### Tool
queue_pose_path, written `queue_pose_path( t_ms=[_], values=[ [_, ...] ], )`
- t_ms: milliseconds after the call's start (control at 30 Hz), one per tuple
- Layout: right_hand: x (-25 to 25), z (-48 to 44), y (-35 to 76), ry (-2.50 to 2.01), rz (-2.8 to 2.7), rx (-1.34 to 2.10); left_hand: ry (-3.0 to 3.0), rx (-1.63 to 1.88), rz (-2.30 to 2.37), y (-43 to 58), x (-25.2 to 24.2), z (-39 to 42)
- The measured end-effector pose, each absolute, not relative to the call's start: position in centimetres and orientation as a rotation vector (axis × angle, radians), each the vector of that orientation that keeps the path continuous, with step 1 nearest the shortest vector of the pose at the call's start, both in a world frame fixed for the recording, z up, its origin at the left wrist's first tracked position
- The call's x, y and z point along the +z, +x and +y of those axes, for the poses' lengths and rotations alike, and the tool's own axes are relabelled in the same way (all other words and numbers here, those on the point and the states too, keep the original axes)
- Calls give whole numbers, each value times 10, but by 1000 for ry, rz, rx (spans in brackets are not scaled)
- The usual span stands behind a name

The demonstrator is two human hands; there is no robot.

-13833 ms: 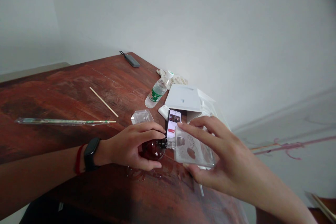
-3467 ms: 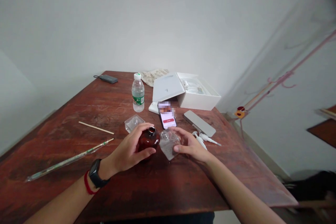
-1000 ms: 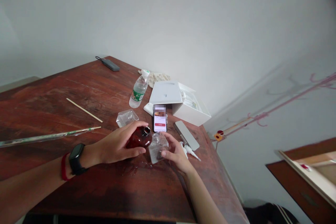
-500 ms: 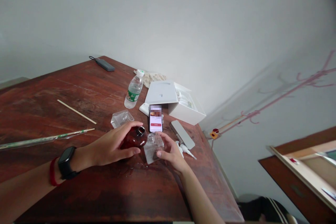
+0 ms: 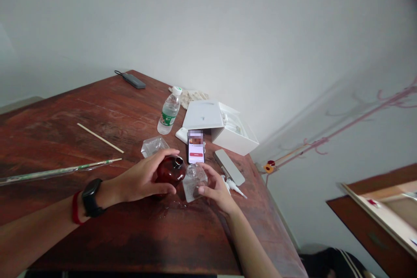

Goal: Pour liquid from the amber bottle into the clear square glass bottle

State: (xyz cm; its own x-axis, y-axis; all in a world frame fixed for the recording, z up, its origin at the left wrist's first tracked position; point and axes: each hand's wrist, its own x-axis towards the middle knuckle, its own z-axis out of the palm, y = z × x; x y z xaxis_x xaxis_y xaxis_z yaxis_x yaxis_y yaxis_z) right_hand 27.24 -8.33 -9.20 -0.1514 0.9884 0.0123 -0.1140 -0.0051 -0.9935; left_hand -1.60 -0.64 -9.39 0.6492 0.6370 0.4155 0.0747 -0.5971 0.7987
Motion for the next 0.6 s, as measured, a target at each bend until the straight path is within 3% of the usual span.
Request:
queue_pose_path(
  t_ms=[600],
  values=[
    [-86, -87, 277, -1005, -1176, 1399, 1844, 807, 493, -13, -95, -9]
  ],
)
